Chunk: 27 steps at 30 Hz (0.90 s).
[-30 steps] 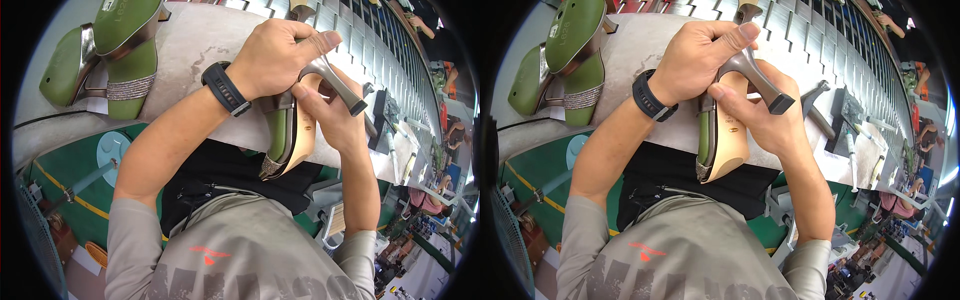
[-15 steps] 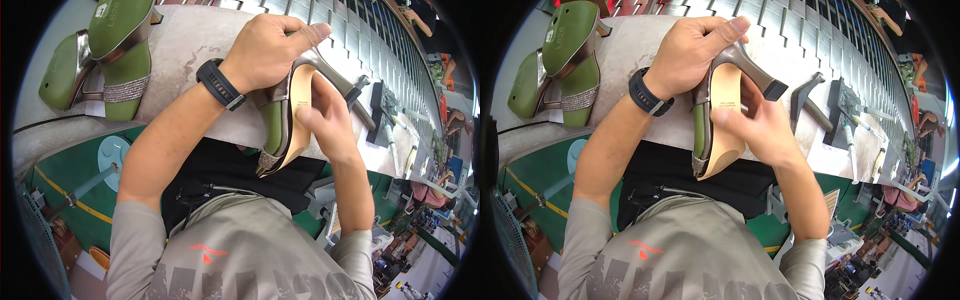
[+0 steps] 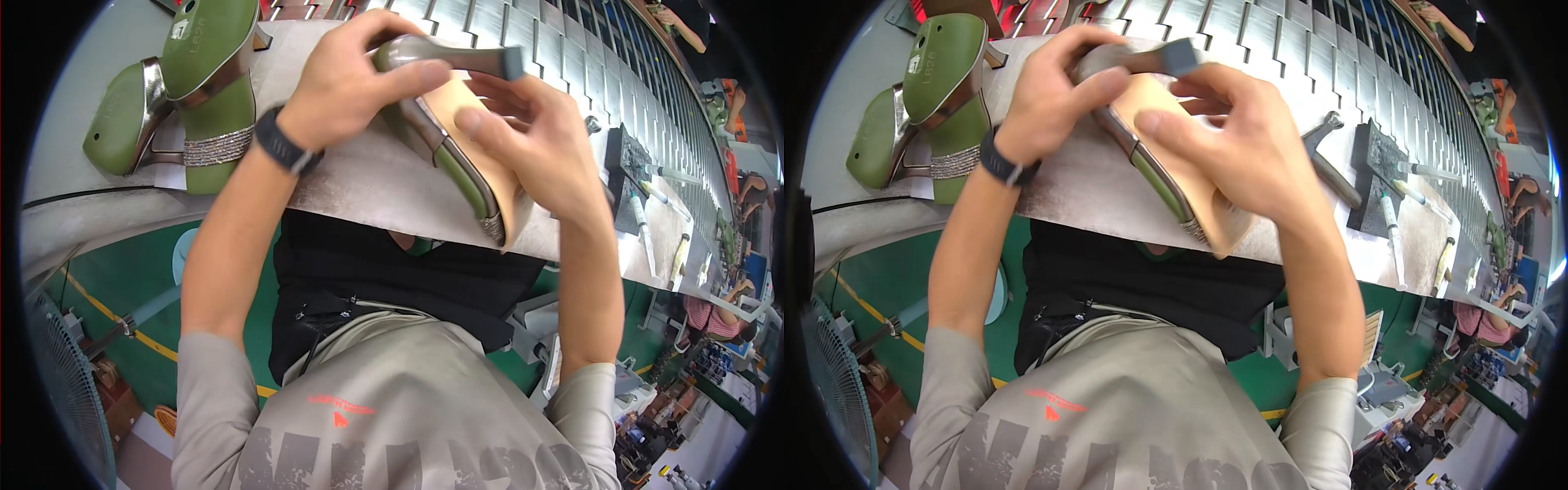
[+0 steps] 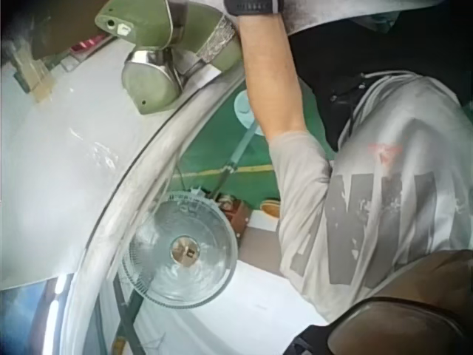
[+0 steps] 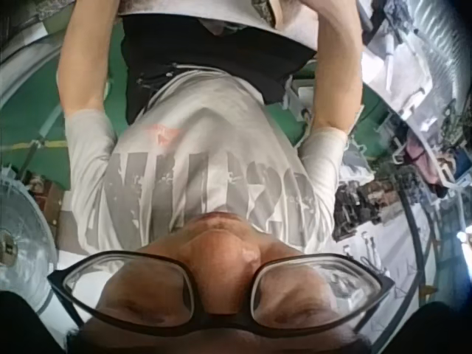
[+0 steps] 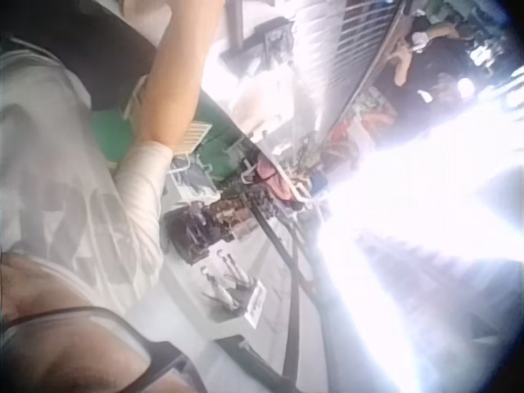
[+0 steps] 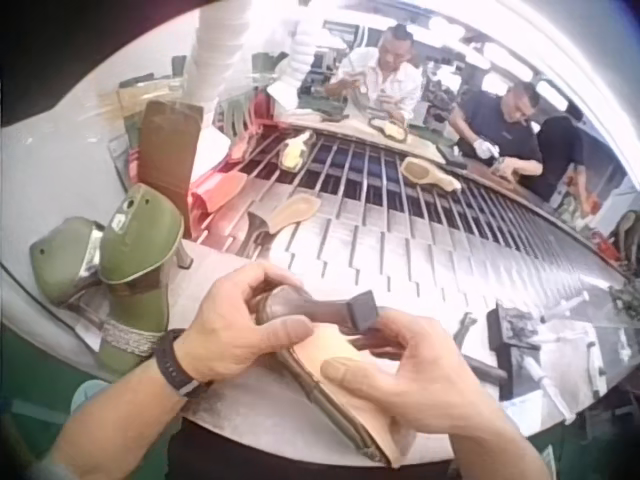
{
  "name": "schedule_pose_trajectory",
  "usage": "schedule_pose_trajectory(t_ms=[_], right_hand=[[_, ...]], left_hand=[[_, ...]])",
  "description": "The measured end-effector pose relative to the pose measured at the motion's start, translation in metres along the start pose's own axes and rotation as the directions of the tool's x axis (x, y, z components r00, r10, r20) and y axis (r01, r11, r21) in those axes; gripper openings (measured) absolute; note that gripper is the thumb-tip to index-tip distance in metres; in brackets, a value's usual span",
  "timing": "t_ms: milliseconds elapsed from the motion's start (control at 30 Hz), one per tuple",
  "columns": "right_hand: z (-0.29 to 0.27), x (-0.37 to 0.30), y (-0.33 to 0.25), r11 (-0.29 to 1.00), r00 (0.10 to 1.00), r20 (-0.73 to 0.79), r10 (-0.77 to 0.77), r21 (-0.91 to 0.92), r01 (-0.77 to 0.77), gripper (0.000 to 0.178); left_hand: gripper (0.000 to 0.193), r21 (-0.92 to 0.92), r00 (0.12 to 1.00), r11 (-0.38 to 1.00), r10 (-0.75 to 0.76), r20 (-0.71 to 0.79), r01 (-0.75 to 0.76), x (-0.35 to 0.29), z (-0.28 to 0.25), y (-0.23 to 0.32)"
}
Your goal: The person assembles high-heeled shoes by taking lasted shoe uppers and soles from a conveyor, pressing the soles onto the shoe bottoms by hand, and hammering the edges with a small hammer.
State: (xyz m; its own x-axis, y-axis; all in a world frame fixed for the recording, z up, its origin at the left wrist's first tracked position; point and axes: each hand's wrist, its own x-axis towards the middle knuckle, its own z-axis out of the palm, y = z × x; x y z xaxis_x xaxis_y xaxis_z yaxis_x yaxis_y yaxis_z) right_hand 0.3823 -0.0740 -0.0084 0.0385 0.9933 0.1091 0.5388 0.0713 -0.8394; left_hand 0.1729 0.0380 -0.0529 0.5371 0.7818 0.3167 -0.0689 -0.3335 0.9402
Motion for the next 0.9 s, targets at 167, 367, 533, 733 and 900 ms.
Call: schedule_pose_trajectory(t_ms=[167, 367, 533, 733, 900], right_hand=[[-0.017, -0.027, -0.002, 0.880, 0.983, 0.064, -0.174, -0.438, 0.185, 0.069], [-0.004, -0.037, 0.010, 0.813, 0.936, 0.068, -0.345, -0.476, 0.334, 0.081], [0.000, -0.036, 0.015, 0.815, 0.928, 0.035, -0.372, -0.467, 0.344, 0.077], [0.001, -0.039, 0.021, 0.814, 0.923, 0.044, -0.382, -0.458, 0.358, 0.076], [-0.004, -0.038, 0.020, 0.827, 0.923, 0.075, -0.376, -0.422, 0.372, 0.071]], left_hand=[[0.071, 0.345, 0.963, 0.925, 0.222, -0.152, -0.158, -0.091, 0.022, 0.023], [0.073, 0.443, 0.973, 0.867, 0.210, 0.091, -0.229, -0.090, 0.026, 0.041], [0.069, 0.422, 0.975, 0.879, 0.202, 0.091, -0.221, -0.091, 0.028, 0.038], [0.067, 0.491, 0.955, 0.820, 0.265, 0.130, -0.295, -0.096, 0.031, 0.029], [0.065, 0.523, 0.940, 0.786, 0.323, 0.108, -0.331, -0.101, 0.038, 0.024]])
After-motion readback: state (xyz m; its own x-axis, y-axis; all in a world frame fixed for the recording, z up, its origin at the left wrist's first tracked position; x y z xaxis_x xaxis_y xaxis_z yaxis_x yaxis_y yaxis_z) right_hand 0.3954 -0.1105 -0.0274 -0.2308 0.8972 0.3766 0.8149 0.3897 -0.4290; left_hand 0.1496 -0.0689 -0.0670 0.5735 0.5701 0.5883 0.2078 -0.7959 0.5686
